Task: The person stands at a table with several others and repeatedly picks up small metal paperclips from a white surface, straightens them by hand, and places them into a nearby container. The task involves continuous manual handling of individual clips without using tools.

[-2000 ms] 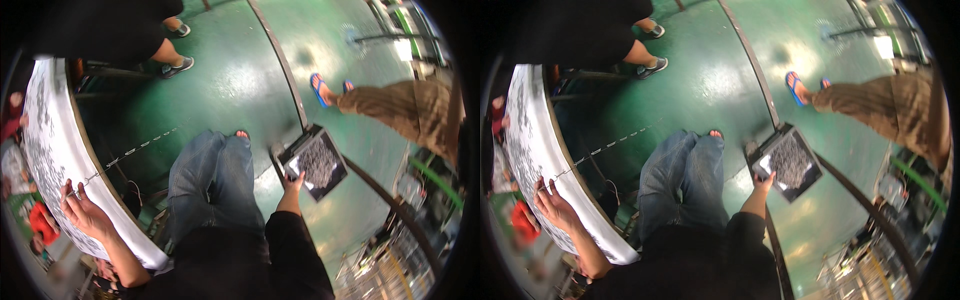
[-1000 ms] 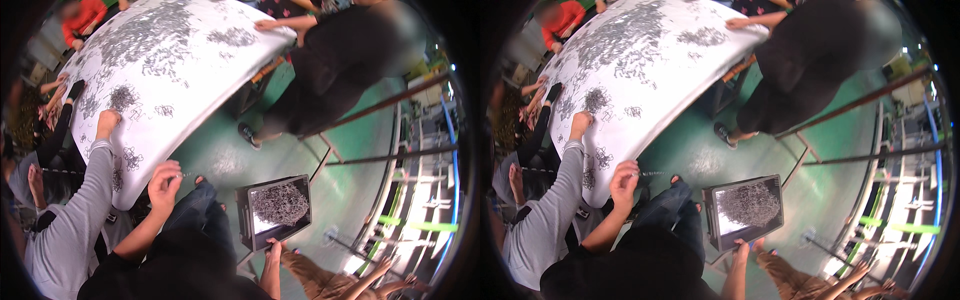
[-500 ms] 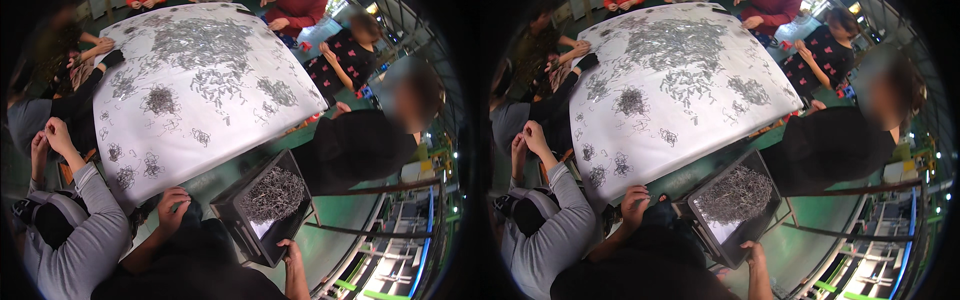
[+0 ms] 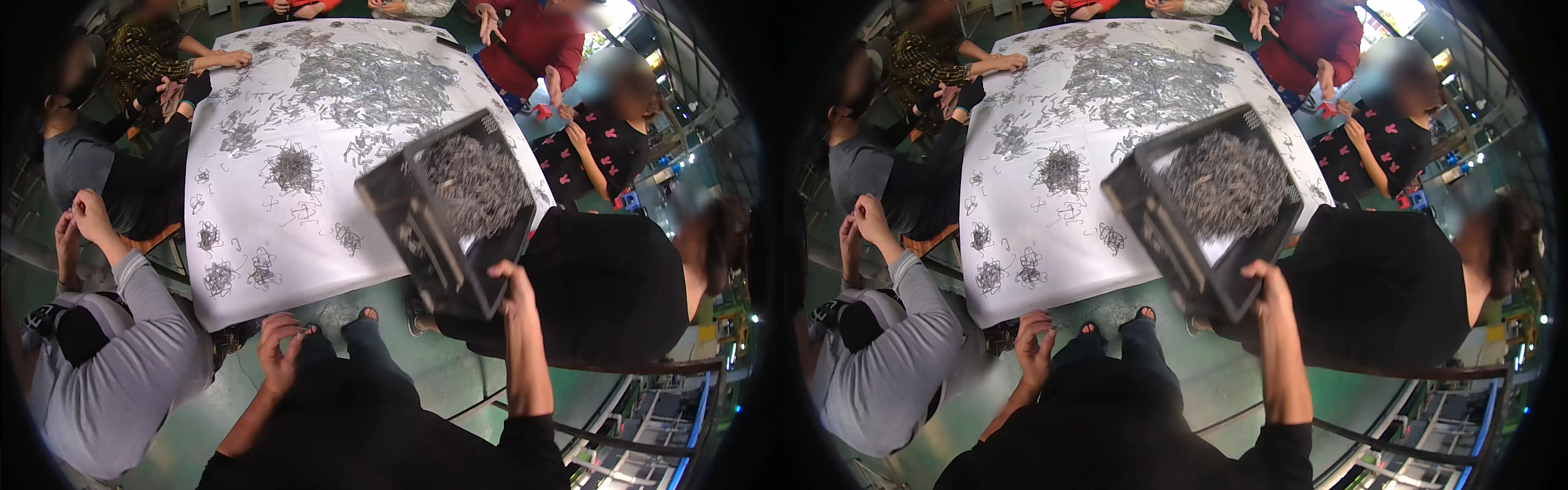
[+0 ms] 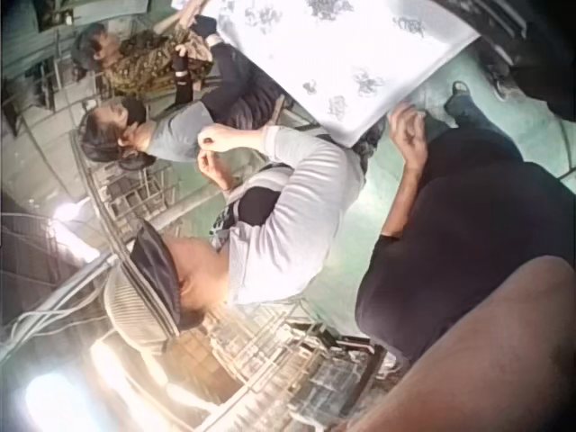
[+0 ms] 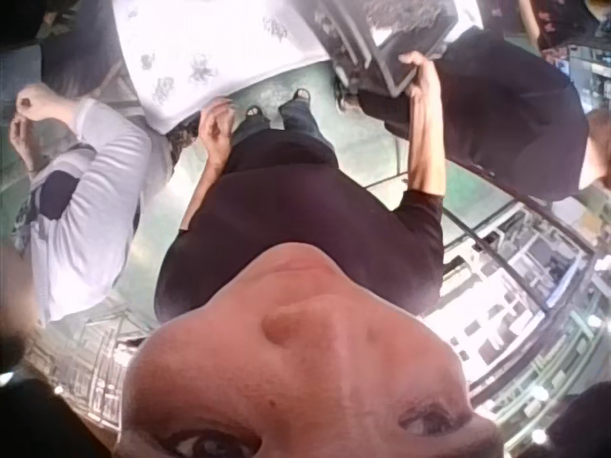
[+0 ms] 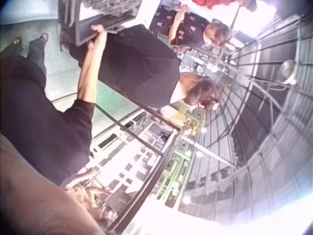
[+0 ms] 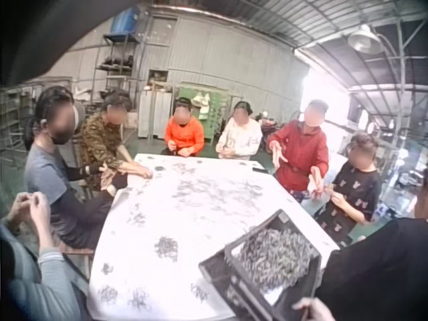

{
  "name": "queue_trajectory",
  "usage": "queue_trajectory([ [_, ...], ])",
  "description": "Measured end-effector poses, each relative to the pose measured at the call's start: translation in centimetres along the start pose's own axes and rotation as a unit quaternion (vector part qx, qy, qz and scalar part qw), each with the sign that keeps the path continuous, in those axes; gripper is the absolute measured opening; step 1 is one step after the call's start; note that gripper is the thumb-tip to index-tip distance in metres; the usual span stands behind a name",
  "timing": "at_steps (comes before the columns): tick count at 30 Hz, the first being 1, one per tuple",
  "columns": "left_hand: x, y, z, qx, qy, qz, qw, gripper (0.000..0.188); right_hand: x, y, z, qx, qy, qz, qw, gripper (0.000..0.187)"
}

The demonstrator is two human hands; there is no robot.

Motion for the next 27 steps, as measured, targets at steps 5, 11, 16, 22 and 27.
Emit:
queue_trajectory([
  [5,1.5,-0.7,-0.5,-0.002,-0.097,0.028,0.995,0.011,4.2,11.6,9.8,-0.07,0.05,-0.013,0.996,0.022],
  [11,4.1,-1.7,-1.6,-0.003,-0.179,0.065,0.982,0.012,7.3,24.4,19.7,-0.154,0.064,-0.111,0.98,0.024],
  [16,5.5,-2.3,-1.7,-0.011,-0.217,0.086,0.972,0.012,8.8,30.2,26.6,-0.123,0.048,-0.09,0.987,0.025],
  [22,6.4,-2.6,0.0,0.004,-0.201,0.081,0.976,0.013,8.1,33.7,31.9,-0.172,0.036,-0.068,0.982,0.023],
  [27,6.1,-2.8,0.9,0.02,-0.17,0.082,0.982,0.014,11.0,37.3,32.8,-0.178,0.067,-0.012,0.982,0.033],
])
Point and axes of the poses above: each hand's wrist, its own z-axis towards the middle knuckle, its own x-axis out of the palm, y = z × x, the point moved 3 cm from there along z, towards the middle knuckle, and after that the axes turned 9 degrees about -y, right-handed, at the moved point
